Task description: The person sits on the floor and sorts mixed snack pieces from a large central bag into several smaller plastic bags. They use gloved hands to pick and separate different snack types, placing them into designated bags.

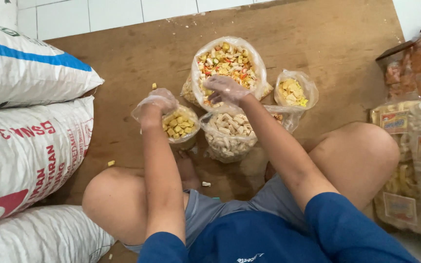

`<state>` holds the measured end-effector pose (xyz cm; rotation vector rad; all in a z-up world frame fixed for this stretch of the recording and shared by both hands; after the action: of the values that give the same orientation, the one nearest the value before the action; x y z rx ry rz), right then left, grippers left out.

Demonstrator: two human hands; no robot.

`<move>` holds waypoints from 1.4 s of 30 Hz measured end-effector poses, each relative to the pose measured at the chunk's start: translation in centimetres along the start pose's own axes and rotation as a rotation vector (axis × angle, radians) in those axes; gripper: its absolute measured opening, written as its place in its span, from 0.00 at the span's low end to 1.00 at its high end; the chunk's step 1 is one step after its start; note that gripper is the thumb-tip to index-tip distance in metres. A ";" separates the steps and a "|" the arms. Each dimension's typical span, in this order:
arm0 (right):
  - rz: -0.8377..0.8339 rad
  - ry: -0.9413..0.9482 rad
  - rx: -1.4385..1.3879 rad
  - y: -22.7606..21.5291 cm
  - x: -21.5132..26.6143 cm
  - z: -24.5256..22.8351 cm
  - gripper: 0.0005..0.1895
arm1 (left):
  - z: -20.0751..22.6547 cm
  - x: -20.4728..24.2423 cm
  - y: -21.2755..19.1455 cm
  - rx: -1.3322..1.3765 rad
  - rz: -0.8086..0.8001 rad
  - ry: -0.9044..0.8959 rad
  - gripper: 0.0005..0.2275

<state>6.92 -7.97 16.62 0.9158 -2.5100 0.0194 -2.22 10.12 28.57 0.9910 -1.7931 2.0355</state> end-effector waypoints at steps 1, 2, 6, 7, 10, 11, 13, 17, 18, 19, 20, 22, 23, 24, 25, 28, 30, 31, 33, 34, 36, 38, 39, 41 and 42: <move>-0.003 -0.001 0.001 1.0 0.3 0.0 0.25 | -0.4 -0.4 0.6 0.001 0.001 -0.003 0.24; -0.046 -0.033 0.037 2.4 0.5 -0.3 0.29 | -2.2 -0.6 1.9 0.161 -0.077 -0.168 0.22; -0.148 -0.117 0.320 7.7 0.6 -1.2 0.28 | -5.4 0.8 2.5 0.329 -0.114 -0.340 0.22; -0.151 -0.118 0.322 8.8 0.4 -1.2 0.28 | -5.6 1.7 1.8 0.332 -0.111 -0.342 0.22; -0.079 -0.019 0.319 10.9 -1.1 1.5 0.23 | -5.8 3.1 0.7 0.329 -0.093 -0.315 0.22; -0.078 0.000 0.500 11.6 -2.5 3.1 0.22 | -5.7 2.6 1.1 0.254 -0.136 -0.279 0.24; -0.080 0.020 0.680 13.0 -2.4 4.0 0.22 | -5.6 2.6 1.7 0.180 -0.183 -0.245 0.26; 0.025 -0.092 0.883 14.1 0.9 1.6 0.26 | -4.9 6.3 -0.6 0.243 -0.137 -0.293 0.23; 0.036 -0.163 0.879 14.6 1.5 1.5 0.28 | -4.7 8.0 -1.5 0.289 -0.119 -0.322 0.22; 0.036 -0.162 0.879 14.2 0.9 2.0 0.28 | -3.8 10.3 -2.8 0.289 -0.119 -0.322 0.22; 0.047 -0.271 0.935 14.2 0.5 1.5 0.26 | -3.0 12.7 -4.1 0.395 -0.100 -0.334 0.22; 0.052 -0.381 0.990 13.9 -0.3 2.1 0.24 | -4.5 10.9 -3.4 0.504 -0.082 -0.351 0.22; 0.110 -0.442 1.036 13.4 -0.5 2.4 0.21 | -7.1 7.2 -0.8 0.562 -0.045 -0.374 0.22; 0.176 -0.503 1.081 12.6 -0.8 2.7 0.18 | -9.6 3.9 2.4 0.616 -0.007 -0.393 0.23; 0.176 -0.503 1.083 12.9 -0.4 2.2 0.18 | -10.8 1.1 5.1 0.618 -0.007 -0.392 0.23; 0.505 -0.631 1.419 11.5 -0.5 3.9 0.13 | -12.7 -3.2 10.2 0.446 -0.061 -0.453 0.22; 0.474 -0.706 1.610 10.4 -6.0 12.0 0.11 | -11.5 -1.2 7.8 0.473 0.053 -0.477 0.17; 0.477 -0.712 1.611 10.8 -4.1 8.8 0.11 | -11.0 0.2 6.7 0.475 0.058 -0.477 0.17; 0.090 -0.180 1.194 10.2 -2.4 7.3 0.18 | -9.7 2.8 5.2 0.401 0.010 -0.490 0.16; 0.087 -0.177 1.194 9.5 -3.7 7.9 0.18 | -9.3 4.0 4.6 0.402 0.006 -0.490 0.16; 0.027 -0.120 1.066 8.4 -6.4 9.8 0.20 | -8.6 6.3 2.9 0.396 0.043 -0.464 0.16; 0.084 -0.066 0.995 6.8 -6.5 8.3 0.19 | -11.4 2.2 6.1 0.520 0.073 -0.504 0.13; 0.145 -0.012 0.921 5.6 -6.5 7.7 0.20 | -13.0 0.2 7.8 0.642 0.105 -0.540 0.11; 0.186 0.007 0.895 5.1 -6.6 7.1 0.21 | -13.2 0.1 7.5 0.585 0.113 -0.535 0.12; 0.227 0.024 0.870 4.6 -6.7 6.7 0.21 | -13.4 -0.1 7.2 0.530 0.121 -0.530 0.14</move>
<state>5.74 -1.43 8.44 0.8907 -2.5546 1.2559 -10.76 21.28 22.80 1.7459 -1.5705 2.5757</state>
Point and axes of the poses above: each hand's wrist, its own x-axis away from the middle knuckle, its own y-axis out of the palm, z = x × y, the point moved 9 cm from there along -x, towards the middle knuckle, and after that the axes turned 2 degrees about -y, right-handed, at the moved point
